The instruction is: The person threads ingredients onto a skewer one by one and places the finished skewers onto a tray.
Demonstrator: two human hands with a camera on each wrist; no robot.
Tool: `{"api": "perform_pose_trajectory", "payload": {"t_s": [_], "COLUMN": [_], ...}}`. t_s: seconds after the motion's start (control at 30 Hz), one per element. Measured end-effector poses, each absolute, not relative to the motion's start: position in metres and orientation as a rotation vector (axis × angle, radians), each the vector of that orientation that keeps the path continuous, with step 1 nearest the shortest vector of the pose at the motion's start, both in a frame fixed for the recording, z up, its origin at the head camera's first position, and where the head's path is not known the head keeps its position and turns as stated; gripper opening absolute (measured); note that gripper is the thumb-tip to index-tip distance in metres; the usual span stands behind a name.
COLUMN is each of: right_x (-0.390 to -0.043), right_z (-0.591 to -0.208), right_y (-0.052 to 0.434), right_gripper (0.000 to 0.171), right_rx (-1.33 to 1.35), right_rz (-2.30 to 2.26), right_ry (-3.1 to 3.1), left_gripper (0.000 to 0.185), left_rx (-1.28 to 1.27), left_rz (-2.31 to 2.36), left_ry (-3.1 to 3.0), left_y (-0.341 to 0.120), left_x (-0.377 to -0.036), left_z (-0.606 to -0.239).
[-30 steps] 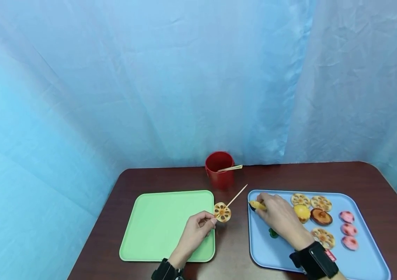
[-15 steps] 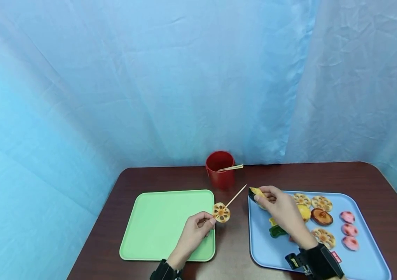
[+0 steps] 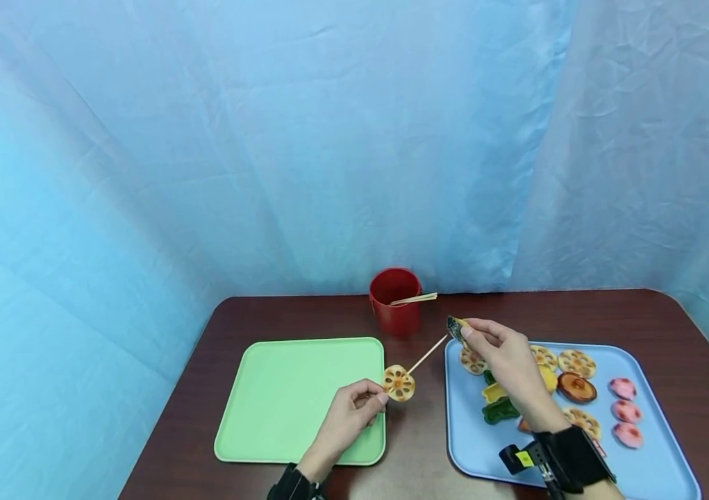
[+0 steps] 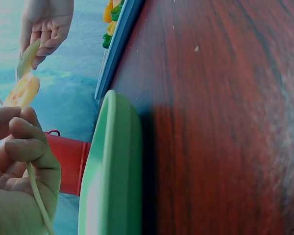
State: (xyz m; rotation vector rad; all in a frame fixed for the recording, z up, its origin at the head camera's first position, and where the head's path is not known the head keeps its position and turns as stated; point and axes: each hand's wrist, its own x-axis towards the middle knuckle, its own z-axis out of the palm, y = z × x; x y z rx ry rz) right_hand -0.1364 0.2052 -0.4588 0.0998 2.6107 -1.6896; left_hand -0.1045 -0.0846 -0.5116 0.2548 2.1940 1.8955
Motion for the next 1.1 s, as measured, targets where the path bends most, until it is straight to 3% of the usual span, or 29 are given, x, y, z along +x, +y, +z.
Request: {"api": "perform_pose_trajectory", "payload": {"t_s": [1.1], "right_x": [-0.1379], "right_z": [-0.4587], "right_y": [0.1952], "right_gripper": [0.065], "right_rx": [0.151], "right_rz": [-1.832], "right_ry": [2.484], "left_gripper": [0.015], "left_rx": [0.267], "left_rz": [1.898], "left_ry": [2.213], "left_y": [-0.0816], "left_x": [-0.1008], "left_z": [-0.5115]}}
